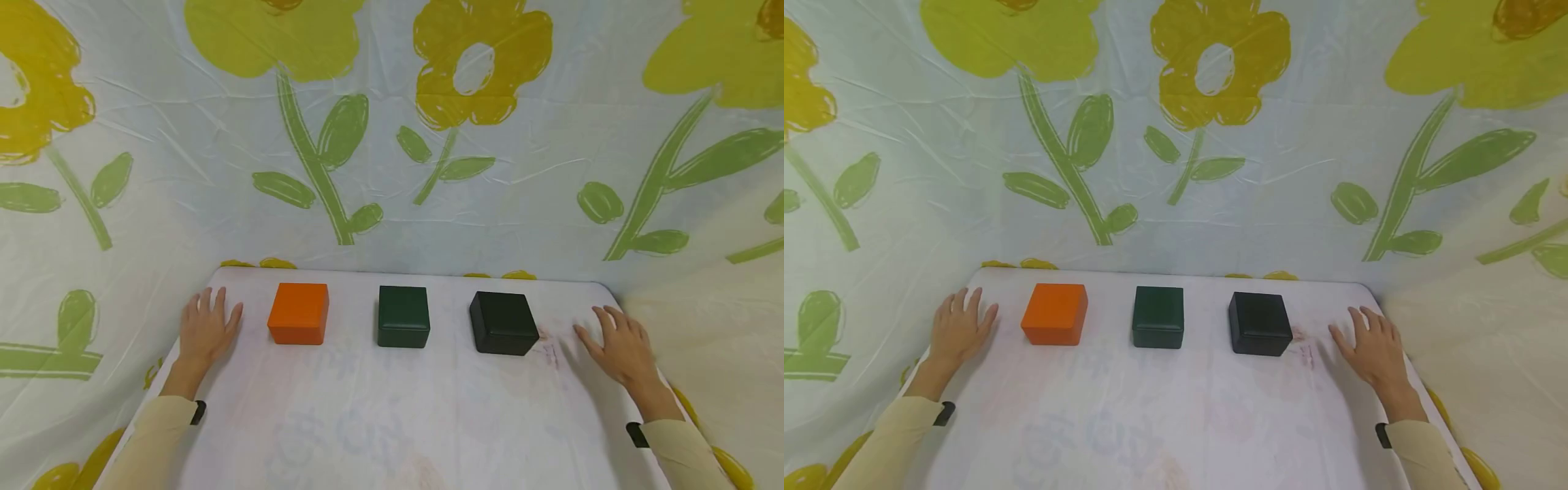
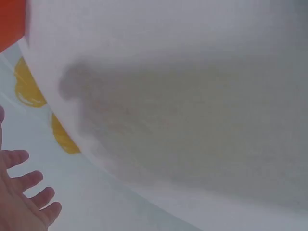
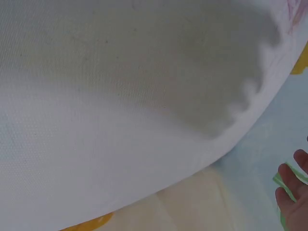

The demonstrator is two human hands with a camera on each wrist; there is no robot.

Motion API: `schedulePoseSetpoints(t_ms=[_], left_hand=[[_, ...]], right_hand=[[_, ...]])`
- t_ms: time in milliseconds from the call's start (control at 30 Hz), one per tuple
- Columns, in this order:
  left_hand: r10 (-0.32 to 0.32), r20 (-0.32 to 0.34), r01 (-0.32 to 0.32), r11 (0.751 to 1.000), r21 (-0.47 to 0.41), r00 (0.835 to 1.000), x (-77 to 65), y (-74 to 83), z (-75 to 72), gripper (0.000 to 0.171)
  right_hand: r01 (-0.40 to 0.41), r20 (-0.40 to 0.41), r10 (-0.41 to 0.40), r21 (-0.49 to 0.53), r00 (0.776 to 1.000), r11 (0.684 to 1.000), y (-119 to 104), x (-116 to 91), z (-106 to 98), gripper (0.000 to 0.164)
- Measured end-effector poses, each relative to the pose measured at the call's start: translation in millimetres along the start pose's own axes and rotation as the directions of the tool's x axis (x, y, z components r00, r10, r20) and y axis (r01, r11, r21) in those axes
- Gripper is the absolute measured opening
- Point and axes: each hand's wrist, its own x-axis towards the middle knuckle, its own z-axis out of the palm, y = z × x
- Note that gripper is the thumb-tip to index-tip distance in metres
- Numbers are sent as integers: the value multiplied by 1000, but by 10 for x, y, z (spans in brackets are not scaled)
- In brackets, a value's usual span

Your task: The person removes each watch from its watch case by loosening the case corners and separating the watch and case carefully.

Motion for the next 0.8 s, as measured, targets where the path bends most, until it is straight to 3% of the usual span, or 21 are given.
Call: schedulePoseSetpoints(t_ms=[133,333,800], left_hand=[[14,-100,-14,1000,-6,995,39,75,-26,49],[66,-236,-75,997,-26,969,72,205,-53,44],[37,-198,-58,994,-98,979,-8,582,-151,44]], right_hand=[[30,-88,-28,28,996,999,-56,11,-6,51],[120,-203,-110,36,973,992,-90,44,28,43],[199,-247,-181,50,952,979,-225,49,-18,43]])
